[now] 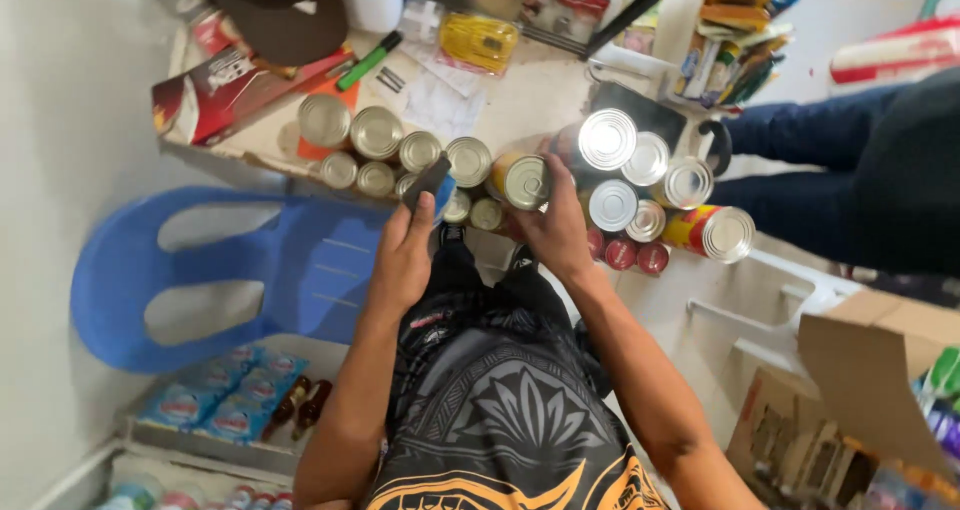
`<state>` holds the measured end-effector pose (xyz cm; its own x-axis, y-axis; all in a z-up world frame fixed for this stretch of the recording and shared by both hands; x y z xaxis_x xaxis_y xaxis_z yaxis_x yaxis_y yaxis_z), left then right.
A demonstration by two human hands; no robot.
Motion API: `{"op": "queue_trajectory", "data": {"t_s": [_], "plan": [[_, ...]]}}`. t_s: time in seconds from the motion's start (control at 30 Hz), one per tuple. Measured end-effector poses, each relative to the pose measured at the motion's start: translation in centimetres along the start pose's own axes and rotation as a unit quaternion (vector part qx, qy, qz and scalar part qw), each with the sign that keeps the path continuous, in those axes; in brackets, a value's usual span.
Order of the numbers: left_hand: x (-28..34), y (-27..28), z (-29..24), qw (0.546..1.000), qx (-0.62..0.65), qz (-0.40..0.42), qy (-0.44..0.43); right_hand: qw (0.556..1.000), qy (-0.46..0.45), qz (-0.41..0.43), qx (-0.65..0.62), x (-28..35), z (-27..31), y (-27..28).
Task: Cleaning and wiping various canned goods before placing them on store shelves.
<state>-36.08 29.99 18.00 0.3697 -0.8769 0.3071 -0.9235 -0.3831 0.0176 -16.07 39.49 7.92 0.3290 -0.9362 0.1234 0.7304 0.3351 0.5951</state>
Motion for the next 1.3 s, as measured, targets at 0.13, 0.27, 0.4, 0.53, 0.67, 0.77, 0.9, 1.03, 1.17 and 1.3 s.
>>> {"op": "queue_trajectory", "data": {"t_s": [0.13, 0.27, 0.4, 0.53, 0.67, 0.77, 0.9, 1.03, 1.17, 1.3], "plan": [[-2.2, -0.7, 0.9, 0.995, -0.02, 0.067, -0.077, 0.988, -0.046, -0.094, -0.117, 2.5, 5.3, 2.7], [-3.0, -4.4, -4.1, 0.906, -0.203, 0.2, -0.314, 0.952, -0.079, -0.132, -0.264, 5.1, 5.6, 5.0], [-0.9, -8.2, -5.5, 0.937, 0.055, 0.264, -0.22, 0.886, -0.085, -0.159, -0.428, 8.0, 5.0, 6.3], [2.7, -12.2, -5.2, 0.882, 0.159, 0.336, -0.289, 0.823, -0.049, -0.311, -0.472, 10.1, 5.8, 9.0], [6.1, -15.2, -7.1, 0.824, 0.058, 0.366, -0.428, 0.768, -0.079, -0.392, -0.5, 13.0, 6.3, 12.6], [8.1, -17.4, -7.5, 0.782, 0.008, 0.393, -0.484, 0.834, -0.104, -0.394, -0.372, 15.9, 7.7, 14.6], [9.8, -20.0, -7.5, 0.798, 0.115, 0.436, -0.4, 0.811, -0.144, -0.4, -0.402, 20.0, 9.2, 14.7], [13.3, -21.1, -7.2, 0.778, 0.102, 0.467, -0.407, 0.751, -0.17, -0.466, -0.435, 23.4, 8.7, 16.2], [17.2, -21.8, -5.1, 0.712, 0.02, 0.491, -0.502, 0.731, -0.189, -0.534, -0.382, 26.9, 5.8, 18.0], [18.3, -23.5, -3.4, 0.726, 0.071, 0.532, -0.43, 0.739, -0.206, -0.539, -0.349, 29.0, 6.7, 17.7]]}}
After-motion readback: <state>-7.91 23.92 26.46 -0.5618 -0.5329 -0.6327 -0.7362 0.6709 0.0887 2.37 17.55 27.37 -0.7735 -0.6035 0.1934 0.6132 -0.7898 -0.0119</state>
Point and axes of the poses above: each hand's wrist, its own x-axis away from the middle knuckle, its own y-axis out of the back of the hand, z = x × y, the point moved 2 cm from there along -x, towards the middle knuckle, and after that the axes turned 11 degrees about -y, right-handed, at the moved point
